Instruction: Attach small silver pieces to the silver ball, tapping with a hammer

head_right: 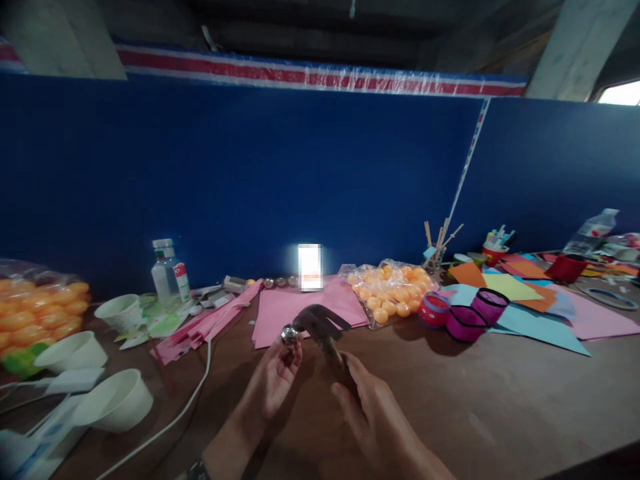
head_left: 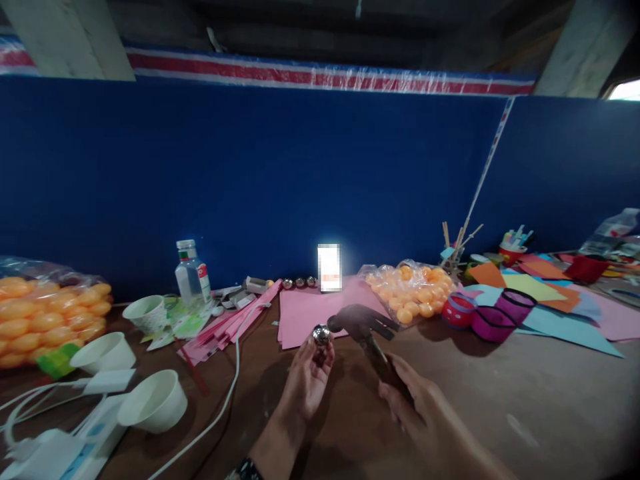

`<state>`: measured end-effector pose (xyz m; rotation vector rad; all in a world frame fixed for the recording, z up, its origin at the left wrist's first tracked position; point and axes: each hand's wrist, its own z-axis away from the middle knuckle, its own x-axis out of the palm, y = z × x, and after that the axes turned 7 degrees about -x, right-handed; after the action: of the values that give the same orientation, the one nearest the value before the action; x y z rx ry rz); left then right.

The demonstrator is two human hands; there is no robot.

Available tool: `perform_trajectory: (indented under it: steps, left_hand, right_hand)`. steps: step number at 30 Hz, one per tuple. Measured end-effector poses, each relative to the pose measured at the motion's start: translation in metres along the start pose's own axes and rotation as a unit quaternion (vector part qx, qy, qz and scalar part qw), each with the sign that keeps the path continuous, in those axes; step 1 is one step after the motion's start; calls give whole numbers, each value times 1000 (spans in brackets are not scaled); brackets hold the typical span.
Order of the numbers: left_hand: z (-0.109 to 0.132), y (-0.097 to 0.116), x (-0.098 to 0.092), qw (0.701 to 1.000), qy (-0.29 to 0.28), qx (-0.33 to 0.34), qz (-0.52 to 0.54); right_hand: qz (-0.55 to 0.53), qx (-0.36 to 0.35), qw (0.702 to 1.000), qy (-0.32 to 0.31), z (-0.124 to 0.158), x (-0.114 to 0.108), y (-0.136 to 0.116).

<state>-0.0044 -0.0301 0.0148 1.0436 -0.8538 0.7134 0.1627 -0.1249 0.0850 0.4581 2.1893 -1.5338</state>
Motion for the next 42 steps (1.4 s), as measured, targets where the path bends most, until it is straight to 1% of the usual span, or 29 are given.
perform_trajectory:
  steps: [6, 9, 12, 14, 18, 23, 25, 27, 30, 32, 38, 42]
  left_hand:
    - [1, -2, 2, 1000, 6, 1, 0]
    - [1, -3, 0, 1000, -6, 9, -15]
    - [0, -4, -2, 1000, 8, 6, -25]
    - [0, -5, -3, 999, 14, -2, -29]
    - [0, -5, -2, 999, -2, -10, -35]
    - [1, -1, 2, 1000, 4, -18, -16]
    - [1, -2, 1, 1000, -1, -11, -13]
    - [1, -3, 0, 1000, -5, -6, -20]
    - [1, -3, -2, 999, 6, -21, -32]
    - [1, -2, -2, 999, 9, -26, -30]
    - [3, -2, 1, 999, -12, -24, -24]
    - [3, -2, 0, 999, -3, -26, -20]
  right_hand:
    - [-26, 15, 998, -55, 1, 5, 6]
    - [-31, 26, 998, -45, 3, 5, 9]
    - [-35, 29, 999, -25, 5, 4, 10]
    - [-41, 26, 999, -22, 4, 4, 9]
    - [-50, 23, 998, -22, 2, 5, 6]
    - [-34, 18, 999, 9, 3, 4, 3]
    - [-37, 12, 999, 15, 5, 5, 2]
    - [-44, 8, 999, 6, 5, 7, 3]
    - [-46, 16, 999, -20, 5, 7, 5]
    - [-42, 24, 999, -23, 5, 5, 4]
    - [-46, 21, 998, -32, 6, 3, 6]
    - [-51, 25, 998, -25, 5, 5, 7]
